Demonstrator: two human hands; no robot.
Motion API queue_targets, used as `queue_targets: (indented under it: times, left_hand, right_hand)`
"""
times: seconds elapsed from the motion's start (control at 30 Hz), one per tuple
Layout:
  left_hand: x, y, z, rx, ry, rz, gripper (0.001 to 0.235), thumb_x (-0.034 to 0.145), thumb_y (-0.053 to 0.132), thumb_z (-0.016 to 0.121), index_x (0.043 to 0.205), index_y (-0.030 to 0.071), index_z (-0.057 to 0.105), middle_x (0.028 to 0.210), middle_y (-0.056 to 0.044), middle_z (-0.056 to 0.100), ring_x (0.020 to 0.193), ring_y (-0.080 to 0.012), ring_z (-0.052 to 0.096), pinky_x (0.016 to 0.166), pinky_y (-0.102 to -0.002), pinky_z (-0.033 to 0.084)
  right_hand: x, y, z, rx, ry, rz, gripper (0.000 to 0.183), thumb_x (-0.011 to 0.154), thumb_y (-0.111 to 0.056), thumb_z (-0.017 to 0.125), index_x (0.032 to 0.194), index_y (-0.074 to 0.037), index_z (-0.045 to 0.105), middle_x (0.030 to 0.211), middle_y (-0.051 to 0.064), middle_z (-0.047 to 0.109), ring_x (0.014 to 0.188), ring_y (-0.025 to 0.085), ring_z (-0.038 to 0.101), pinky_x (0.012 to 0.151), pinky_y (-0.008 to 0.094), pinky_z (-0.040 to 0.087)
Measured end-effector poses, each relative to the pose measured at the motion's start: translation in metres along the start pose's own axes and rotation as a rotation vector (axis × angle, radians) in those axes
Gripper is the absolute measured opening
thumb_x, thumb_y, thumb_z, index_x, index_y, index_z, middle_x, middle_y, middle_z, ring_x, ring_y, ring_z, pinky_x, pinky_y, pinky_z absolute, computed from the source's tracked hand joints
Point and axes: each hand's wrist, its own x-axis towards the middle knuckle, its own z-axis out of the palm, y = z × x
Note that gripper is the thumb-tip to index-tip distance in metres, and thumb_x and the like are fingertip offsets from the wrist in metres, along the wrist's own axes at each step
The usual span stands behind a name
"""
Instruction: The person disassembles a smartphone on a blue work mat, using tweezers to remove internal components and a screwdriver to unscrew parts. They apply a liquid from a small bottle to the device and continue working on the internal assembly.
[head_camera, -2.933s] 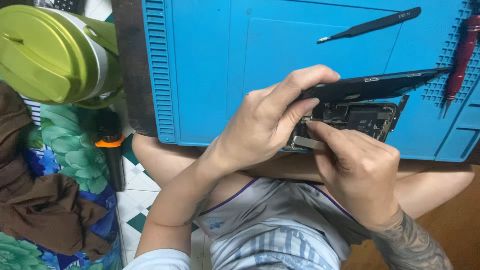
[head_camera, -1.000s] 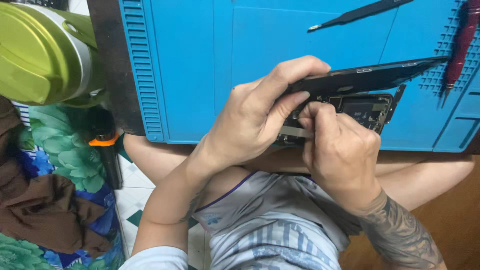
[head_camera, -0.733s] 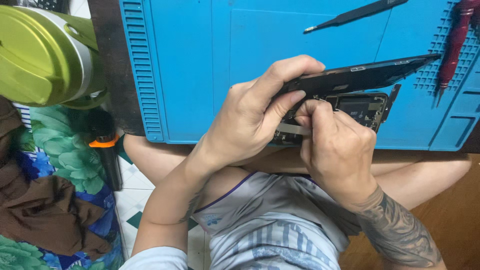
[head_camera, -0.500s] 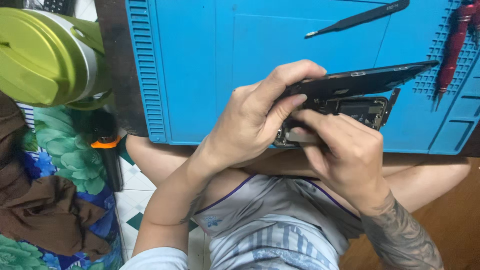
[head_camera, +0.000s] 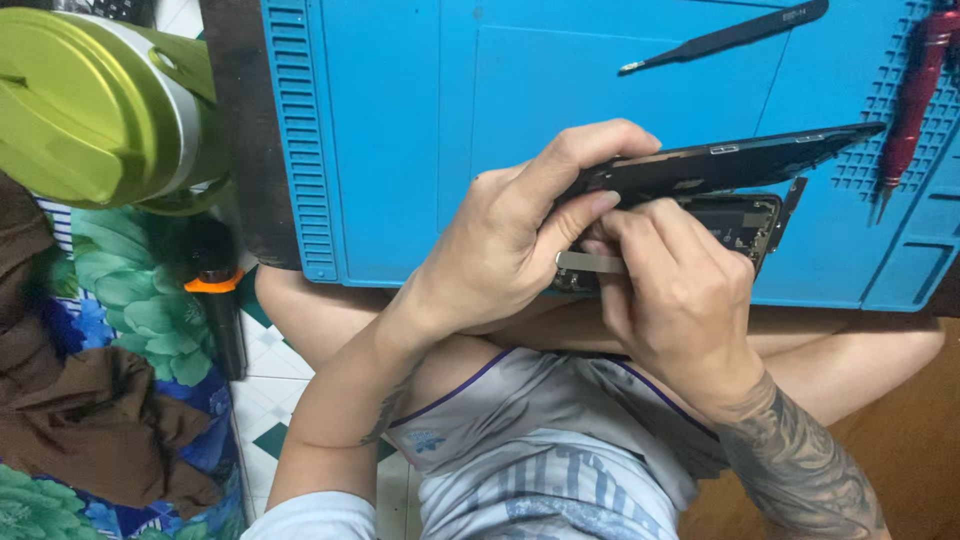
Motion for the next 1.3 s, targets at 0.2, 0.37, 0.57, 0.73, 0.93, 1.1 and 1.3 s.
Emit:
queue_targets:
  times: [0.2,0.37,0.57,0.73,0.93,1.1,1.3]
  left_hand:
    - [-0.002,0.008,-0.011,-0.033,-0.11,-0.026,0.034,0.119,0.006,0.044,0.153,0.013,0.042,0.157,-0.007,0.057,0.145,-0.0258,0.066,0.122,-0.032,0.055]
    - [-0.005,0.009,-0.021,-0.001,-0.215,0.048,0.049,0.115,0.001,0.05,0.16,0.009,0.031,0.168,-0.013,0.046,0.163,-0.0321,0.049,0.141,-0.042,0.044]
    - [-0.005,0.006,-0.018,0.008,-0.223,0.037,0.055,0.112,0.007,0.061,0.159,0.012,0.032,0.166,-0.01,0.048,0.161,-0.0302,0.052,0.138,-0.041,0.046]
    - [-0.006,0.006,-0.017,0.02,-0.211,0.036,0.054,0.113,0.005,0.059,0.158,0.013,0.031,0.165,-0.009,0.049,0.159,-0.0301,0.054,0.137,-0.041,0.048]
    - [-0.006,0.009,-0.015,0.038,-0.2,0.011,0.059,0.108,-0.001,0.055,0.159,0.016,0.031,0.165,-0.007,0.05,0.157,-0.0281,0.058,0.132,-0.037,0.051]
    - [-0.006,0.009,-0.013,0.048,-0.185,0.002,0.063,0.103,-0.005,0.053,0.158,0.017,0.032,0.164,-0.006,0.051,0.155,-0.0271,0.061,0.128,-0.035,0.053]
    - [-0.006,0.009,-0.013,0.039,-0.187,0.012,0.066,0.101,-0.009,0.054,0.158,0.015,0.032,0.164,-0.007,0.051,0.155,-0.0275,0.061,0.128,-0.034,0.053]
  right_hand:
    - [0.004,0.002,-0.004,-0.027,-0.025,-0.03,0.007,0.106,-0.004,0.059,0.1,-0.005,0.062,0.087,0.011,0.055,0.07,0.032,0.056,0.058,0.042,0.042]
    - [0.006,0.002,-0.005,-0.026,-0.039,-0.026,0.008,0.107,-0.011,0.058,0.102,-0.007,0.063,0.09,0.01,0.057,0.07,0.032,0.058,0.056,0.042,0.041]
    - [0.005,0.004,-0.002,-0.036,-0.005,-0.033,0.011,0.108,-0.013,0.057,0.103,-0.007,0.065,0.09,0.01,0.061,0.069,0.031,0.06,0.056,0.041,0.042]
    - [0.005,0.004,0.0,-0.033,0.006,-0.031,0.01,0.107,-0.011,0.057,0.102,-0.007,0.065,0.091,0.01,0.061,0.067,0.031,0.059,0.055,0.041,0.041]
    - [0.002,0.003,0.004,-0.058,0.02,-0.004,0.012,0.107,-0.013,0.059,0.098,-0.008,0.064,0.086,0.009,0.057,0.065,0.03,0.056,0.055,0.041,0.037]
    - [0.002,0.002,0.005,-0.061,0.046,-0.003,0.012,0.107,-0.011,0.058,0.099,-0.006,0.064,0.086,0.01,0.056,0.063,0.03,0.054,0.053,0.04,0.035]
    - [0.003,0.001,0.003,-0.018,0.046,-0.004,0.011,0.107,-0.01,0.058,0.099,-0.005,0.065,0.088,0.01,0.059,0.066,0.03,0.056,0.056,0.04,0.037]
